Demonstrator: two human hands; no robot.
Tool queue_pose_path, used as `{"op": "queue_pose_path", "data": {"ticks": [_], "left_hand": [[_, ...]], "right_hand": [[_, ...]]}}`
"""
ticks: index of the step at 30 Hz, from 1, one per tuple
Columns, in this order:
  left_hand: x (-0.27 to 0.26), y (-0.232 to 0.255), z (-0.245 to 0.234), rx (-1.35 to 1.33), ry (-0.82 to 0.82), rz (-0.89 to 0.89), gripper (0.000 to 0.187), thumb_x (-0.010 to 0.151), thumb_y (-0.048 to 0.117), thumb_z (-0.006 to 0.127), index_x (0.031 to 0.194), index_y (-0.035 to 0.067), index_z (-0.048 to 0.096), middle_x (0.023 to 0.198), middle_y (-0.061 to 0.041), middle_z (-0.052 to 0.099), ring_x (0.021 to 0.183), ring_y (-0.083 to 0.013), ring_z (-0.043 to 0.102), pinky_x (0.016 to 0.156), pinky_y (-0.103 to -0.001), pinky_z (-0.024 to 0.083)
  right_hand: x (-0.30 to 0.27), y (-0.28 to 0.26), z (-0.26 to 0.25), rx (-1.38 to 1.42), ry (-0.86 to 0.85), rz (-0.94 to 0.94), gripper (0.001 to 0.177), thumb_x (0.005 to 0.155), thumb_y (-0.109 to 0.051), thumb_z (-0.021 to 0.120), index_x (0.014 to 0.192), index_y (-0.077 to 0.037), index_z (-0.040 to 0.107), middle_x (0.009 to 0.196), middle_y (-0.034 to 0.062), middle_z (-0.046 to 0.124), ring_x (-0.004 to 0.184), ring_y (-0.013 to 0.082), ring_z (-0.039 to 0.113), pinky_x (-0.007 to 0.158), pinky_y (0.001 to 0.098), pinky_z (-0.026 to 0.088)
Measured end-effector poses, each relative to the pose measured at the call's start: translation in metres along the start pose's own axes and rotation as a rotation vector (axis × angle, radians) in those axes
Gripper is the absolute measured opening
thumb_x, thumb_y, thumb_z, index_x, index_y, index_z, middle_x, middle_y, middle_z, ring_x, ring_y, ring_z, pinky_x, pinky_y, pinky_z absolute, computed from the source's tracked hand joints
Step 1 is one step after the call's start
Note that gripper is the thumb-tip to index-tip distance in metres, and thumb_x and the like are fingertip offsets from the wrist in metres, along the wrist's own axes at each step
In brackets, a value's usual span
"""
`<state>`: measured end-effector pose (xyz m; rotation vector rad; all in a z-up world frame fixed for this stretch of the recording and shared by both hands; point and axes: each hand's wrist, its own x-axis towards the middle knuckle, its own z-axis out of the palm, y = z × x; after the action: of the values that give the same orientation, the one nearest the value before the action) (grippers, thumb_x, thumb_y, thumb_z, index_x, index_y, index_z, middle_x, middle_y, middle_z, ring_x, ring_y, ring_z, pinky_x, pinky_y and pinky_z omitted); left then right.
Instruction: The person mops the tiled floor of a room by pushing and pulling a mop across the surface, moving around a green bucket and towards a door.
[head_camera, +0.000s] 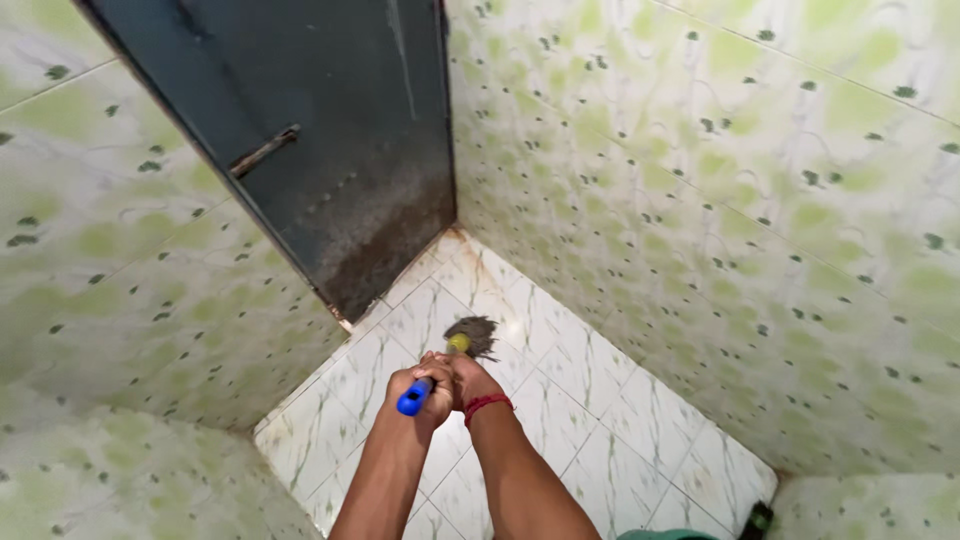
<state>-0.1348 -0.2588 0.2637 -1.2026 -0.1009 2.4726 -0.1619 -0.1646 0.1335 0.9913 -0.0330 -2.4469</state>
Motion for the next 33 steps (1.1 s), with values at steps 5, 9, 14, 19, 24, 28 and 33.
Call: {"op": "queue_pose_path", "data": {"ticks": [5,9,14,19,24,28,33], "left_hand": [[-0.024,0.019,-0.002,0.008,0.004,0.092,0.020,0.102,0.001,0.046,0.096,0.011,0.062,0.088,-0.012,0.056,0.051,-0.0095,0.046,0.037,-0.015,0.042],[-0.048,0.047,-0.003,-0.093,0.003,0.029,0.027,0.101,0.002,0.049,0.093,0.014,0.072,0.079,-0.005,0.055,0.049,-0.0067,0.044,0.036,-0.016,0.041],[-0.069,0.072,0.000,-0.036,-0.057,-0.064,0.024,0.101,0.004,0.042,0.100,0.004,0.066,0.071,-0.001,0.049,0.051,-0.0057,0.046,0.039,-0.016,0.045],[-0.070,0.083,0.016,-0.074,-0.072,-0.063,0.017,0.102,0.005,0.042,0.100,-0.001,0.058,0.074,-0.004,0.052,0.052,-0.0067,0.047,0.039,-0.015,0.045],[-0.055,0.087,0.010,-0.028,-0.107,-0.091,0.015,0.102,0.004,0.043,0.099,-0.004,0.055,0.076,-0.007,0.052,0.049,-0.0058,0.044,0.039,-0.017,0.044],[-0.032,0.083,-0.001,-0.014,-0.153,-0.299,0.014,0.101,0.012,0.051,0.094,0.001,0.056,0.068,-0.001,0.045,0.049,-0.0070,0.044,0.039,-0.017,0.043],[0.000,0.073,0.005,-0.020,-0.064,-0.345,0.022,0.102,0.020,0.056,0.093,0.000,0.054,0.064,0.002,0.040,0.046,-0.0044,0.040,0.038,-0.018,0.039]], "right_hand": [[0.025,0.027,0.009,-0.044,-0.250,0.304,0.013,0.102,-0.008,0.047,0.099,0.003,0.052,0.091,0.0171,0.063,0.077,0.0246,0.064,0.074,0.0365,0.061],[0.017,0.060,0.028,-0.012,-0.077,0.195,0.013,0.104,-0.011,0.052,0.101,0.001,0.051,0.091,0.0153,0.062,0.080,0.0268,0.066,0.079,0.0408,0.061],[0.025,0.078,0.037,-0.078,0.107,0.088,0.010,0.105,-0.007,0.044,0.106,0.002,0.043,0.102,0.0184,0.057,0.092,0.0321,0.069,0.089,0.0501,0.059],[0.068,0.069,0.038,-0.129,0.003,0.118,0.013,0.096,0.006,0.037,0.099,0.009,0.050,0.093,0.0211,0.060,0.082,0.0316,0.069,0.078,0.0392,0.064],[0.084,0.061,0.041,-0.075,-0.002,0.294,0.010,0.093,0.004,0.049,0.087,0.007,0.056,0.077,0.0150,0.063,0.063,0.0202,0.061,0.061,0.0301,0.059],[0.081,0.043,0.027,-0.443,0.029,0.135,0.013,0.096,-0.001,0.044,0.085,0.001,0.050,0.075,0.0103,0.056,0.065,0.0199,0.056,0.062,0.0303,0.053],[0.089,0.011,0.028,-0.397,-0.004,0.293,0.016,0.096,-0.003,0.041,0.083,-0.001,0.049,0.073,0.0063,0.052,0.063,0.0168,0.053,0.058,0.0270,0.050]]}}
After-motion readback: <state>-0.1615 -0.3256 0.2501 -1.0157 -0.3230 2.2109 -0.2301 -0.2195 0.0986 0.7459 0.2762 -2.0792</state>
